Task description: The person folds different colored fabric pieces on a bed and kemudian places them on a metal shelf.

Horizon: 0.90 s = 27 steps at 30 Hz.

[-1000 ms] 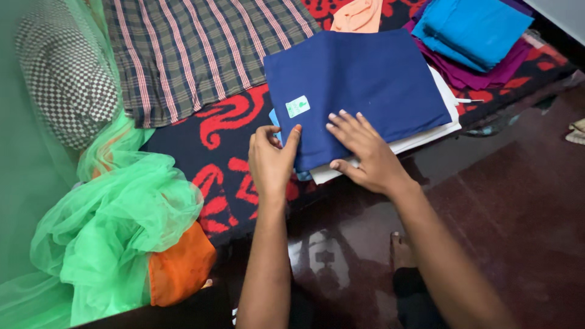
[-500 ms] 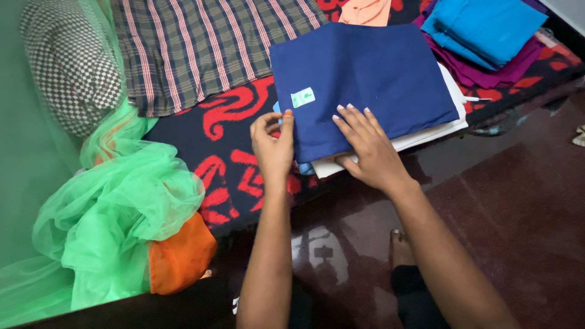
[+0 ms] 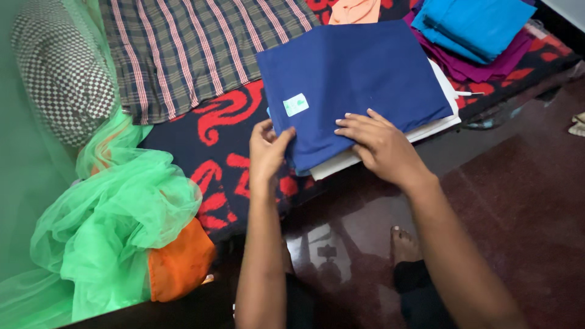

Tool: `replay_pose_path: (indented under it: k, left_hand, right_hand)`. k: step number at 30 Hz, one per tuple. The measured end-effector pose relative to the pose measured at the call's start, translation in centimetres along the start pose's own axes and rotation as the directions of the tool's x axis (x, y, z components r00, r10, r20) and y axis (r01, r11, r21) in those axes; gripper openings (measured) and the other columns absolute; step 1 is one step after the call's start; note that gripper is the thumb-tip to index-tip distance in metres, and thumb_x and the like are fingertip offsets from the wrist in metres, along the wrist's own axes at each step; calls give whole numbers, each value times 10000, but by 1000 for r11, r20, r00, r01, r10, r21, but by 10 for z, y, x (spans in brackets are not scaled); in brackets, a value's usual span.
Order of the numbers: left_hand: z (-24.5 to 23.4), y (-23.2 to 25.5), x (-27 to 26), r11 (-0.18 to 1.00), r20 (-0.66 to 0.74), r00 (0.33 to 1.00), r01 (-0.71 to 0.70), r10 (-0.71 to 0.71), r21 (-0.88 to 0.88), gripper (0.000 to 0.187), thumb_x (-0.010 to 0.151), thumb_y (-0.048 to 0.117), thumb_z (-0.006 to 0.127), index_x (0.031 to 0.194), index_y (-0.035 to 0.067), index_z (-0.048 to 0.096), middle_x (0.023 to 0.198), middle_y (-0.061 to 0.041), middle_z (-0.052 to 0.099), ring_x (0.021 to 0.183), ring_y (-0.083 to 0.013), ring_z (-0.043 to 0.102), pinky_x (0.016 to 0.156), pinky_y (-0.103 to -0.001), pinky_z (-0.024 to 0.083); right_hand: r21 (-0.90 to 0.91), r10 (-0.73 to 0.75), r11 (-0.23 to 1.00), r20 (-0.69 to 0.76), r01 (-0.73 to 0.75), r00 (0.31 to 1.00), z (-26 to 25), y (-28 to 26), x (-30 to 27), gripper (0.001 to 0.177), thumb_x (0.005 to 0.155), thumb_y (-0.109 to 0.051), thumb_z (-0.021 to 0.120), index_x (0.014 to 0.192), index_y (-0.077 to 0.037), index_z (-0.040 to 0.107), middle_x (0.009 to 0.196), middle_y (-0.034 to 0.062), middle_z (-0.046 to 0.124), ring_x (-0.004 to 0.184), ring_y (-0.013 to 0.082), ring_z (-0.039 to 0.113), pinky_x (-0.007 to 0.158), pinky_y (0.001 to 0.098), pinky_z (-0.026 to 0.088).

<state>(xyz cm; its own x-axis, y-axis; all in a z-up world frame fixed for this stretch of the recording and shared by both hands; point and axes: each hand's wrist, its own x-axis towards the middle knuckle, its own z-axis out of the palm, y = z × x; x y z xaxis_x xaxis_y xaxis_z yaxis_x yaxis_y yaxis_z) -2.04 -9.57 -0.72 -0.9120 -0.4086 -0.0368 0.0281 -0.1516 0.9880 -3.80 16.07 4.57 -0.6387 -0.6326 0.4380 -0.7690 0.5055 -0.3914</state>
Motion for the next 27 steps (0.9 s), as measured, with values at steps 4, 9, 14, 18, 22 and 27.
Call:
replay_pose_path:
  k: [4,9,14,18,22,27]
  left_hand:
    - [8,7,-11,898,-196,924,-241,328,368,626,822,295,928,1243,-48,617,996,-65,634,775,-98,563,686,-227,536]
    - [16,22,-18,949,-129,972,-153,195,276,644,785,283,912,1271,1,599,955,-87,686,774,-75,601,680,-237,534]
    - [25,34,-28,872,50,876,-482,480,81,593,894,83,762,1428,8,516,1235,-178,642,1144,-231,617,985,-345,497]
    - [30,44,-40,704,275,779,-627,563,335,543,1006,26,665,1538,89,573,1489,-189,688,1441,-294,635,1325,-413,351]
    - [33,56,-54,771,347,799,-585,492,253,662,934,42,690,1560,94,480,1594,-246,473,1514,-346,455,1232,-398,381]
    - [30,41,-38,774,258,747,-634,613,-5,834,931,30,754,1626,40,295,1666,-250,351,1528,-336,381,1257,-391,307]
  right_hand:
    - [33,-3,999,26,2,1000,-10,-1,1,776,706,-387,859,1355,-47,606,1483,187,530,1436,364,415,1182,556,250]
    - [2,24,1000,54,-24,998,-4,1,1,846,738,-442,840,1439,-63,555,1549,176,485,1485,355,383,1224,558,232]
    - [-64,47,997,19,-45,999,8,-4,0,855,765,-460,825,1455,-65,511,1546,174,466,1485,371,375,1218,600,230]
    - [-86,77,993,-25,-78,997,15,-13,1,911,784,-456,826,1503,-53,438,1550,200,428,1473,399,356,1194,637,224]
    - [-25,59,998,-104,-62,993,16,-18,1,948,787,-357,784,1563,-17,360,1600,238,372,1488,417,332,1180,644,225]
    - [-107,-15,994,-67,8,998,28,-25,3,810,858,-189,705,1608,-113,410,1675,148,383,1569,360,347,1271,586,254]
